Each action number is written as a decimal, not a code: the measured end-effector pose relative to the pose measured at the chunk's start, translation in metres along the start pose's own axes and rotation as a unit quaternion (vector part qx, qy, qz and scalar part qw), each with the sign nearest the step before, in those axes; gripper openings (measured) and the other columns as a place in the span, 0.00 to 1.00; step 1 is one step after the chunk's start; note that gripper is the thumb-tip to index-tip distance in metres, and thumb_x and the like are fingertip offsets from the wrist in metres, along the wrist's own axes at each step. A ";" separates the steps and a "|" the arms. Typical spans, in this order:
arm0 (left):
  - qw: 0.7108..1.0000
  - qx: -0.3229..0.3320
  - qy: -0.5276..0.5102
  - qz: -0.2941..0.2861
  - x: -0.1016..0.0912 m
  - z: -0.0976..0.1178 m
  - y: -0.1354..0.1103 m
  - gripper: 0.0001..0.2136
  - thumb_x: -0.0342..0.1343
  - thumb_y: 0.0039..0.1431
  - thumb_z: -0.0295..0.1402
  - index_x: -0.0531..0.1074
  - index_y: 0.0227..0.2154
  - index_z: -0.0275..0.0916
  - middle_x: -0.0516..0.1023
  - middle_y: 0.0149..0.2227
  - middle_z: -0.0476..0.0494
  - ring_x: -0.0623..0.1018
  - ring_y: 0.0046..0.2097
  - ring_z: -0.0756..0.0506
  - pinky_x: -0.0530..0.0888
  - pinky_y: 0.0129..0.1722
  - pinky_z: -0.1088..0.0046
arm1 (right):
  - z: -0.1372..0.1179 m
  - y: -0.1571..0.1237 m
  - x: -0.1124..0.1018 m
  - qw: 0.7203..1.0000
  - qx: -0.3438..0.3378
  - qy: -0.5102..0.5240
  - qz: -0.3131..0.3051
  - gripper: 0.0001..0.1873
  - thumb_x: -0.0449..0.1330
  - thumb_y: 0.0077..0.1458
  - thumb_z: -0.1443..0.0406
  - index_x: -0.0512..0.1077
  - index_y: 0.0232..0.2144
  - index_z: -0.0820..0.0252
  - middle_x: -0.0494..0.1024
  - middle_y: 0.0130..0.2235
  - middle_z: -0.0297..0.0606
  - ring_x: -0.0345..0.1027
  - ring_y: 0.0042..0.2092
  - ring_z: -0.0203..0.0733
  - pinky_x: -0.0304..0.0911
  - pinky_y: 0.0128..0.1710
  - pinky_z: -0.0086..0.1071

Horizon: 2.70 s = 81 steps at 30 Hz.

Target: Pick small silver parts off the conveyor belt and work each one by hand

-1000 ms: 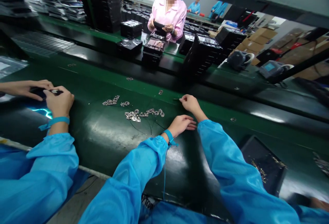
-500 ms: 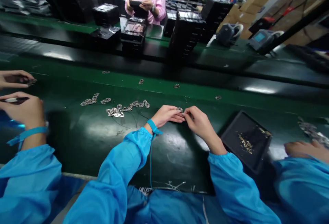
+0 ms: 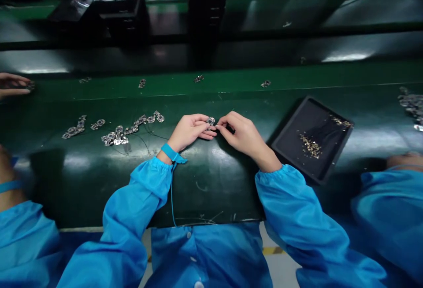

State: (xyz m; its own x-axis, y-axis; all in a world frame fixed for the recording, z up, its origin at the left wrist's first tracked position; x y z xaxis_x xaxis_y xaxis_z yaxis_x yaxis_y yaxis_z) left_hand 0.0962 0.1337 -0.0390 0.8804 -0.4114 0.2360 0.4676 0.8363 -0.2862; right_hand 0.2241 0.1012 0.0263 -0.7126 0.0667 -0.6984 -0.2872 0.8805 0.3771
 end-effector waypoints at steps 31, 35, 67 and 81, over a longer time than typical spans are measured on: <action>0.997 0.025 0.064 -0.024 0.009 0.002 -0.001 0.07 0.58 0.60 0.22 0.79 0.39 0.31 0.83 0.32 0.44 0.85 0.31 0.47 0.83 0.33 0.74 | 0.006 -0.002 0.011 0.998 0.063 0.008 0.008 0.05 0.61 0.60 0.63 0.72 0.32 0.57 0.75 0.32 0.36 0.68 0.33 0.39 0.61 0.32 0.33; 0.997 0.028 0.064 -0.016 0.007 0.000 0.001 0.07 0.59 0.59 0.23 0.79 0.40 0.31 0.83 0.31 0.43 0.85 0.31 0.46 0.83 0.33 0.73 | 0.005 -0.002 0.010 0.998 0.066 -0.001 0.011 0.05 0.60 0.61 0.63 0.72 0.32 0.57 0.75 0.32 0.36 0.67 0.33 0.39 0.60 0.32 0.33; 0.995 0.059 0.070 -0.051 0.011 0.003 -0.001 0.09 0.62 0.60 0.30 0.80 0.40 0.29 0.84 0.36 0.37 0.85 0.32 0.45 0.84 0.34 0.72 | 0.014 -0.002 0.007 0.994 0.108 0.036 -0.007 0.09 0.61 0.61 0.61 0.72 0.41 0.59 0.70 0.28 0.30 0.61 0.29 0.35 0.54 0.31 0.31; 0.988 0.083 0.123 -0.053 0.010 0.000 -0.002 0.09 0.61 0.61 0.32 0.80 0.40 0.31 0.84 0.36 0.39 0.85 0.34 0.46 0.84 0.36 0.72 | 0.017 -0.004 0.013 0.990 0.120 0.057 -0.040 0.07 0.60 0.62 0.61 0.72 0.36 0.58 0.65 0.21 0.25 0.54 0.23 0.33 0.49 0.28 0.31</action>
State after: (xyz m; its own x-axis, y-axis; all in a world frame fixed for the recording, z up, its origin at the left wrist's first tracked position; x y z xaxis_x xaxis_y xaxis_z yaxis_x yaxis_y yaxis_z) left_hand 0.1038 0.1276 -0.0355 0.8296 -0.5581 0.0180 0.5564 0.8234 -0.1113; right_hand 0.2265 0.1067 0.0058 -0.7657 -0.0498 -0.6413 -0.1953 0.9679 0.1580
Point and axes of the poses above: each hand's wrist, its own y-axis towards the middle knuckle, its own x-axis out of the palm, z = x × y, the point moved 10 cm from there along y, towards the middle knuckle
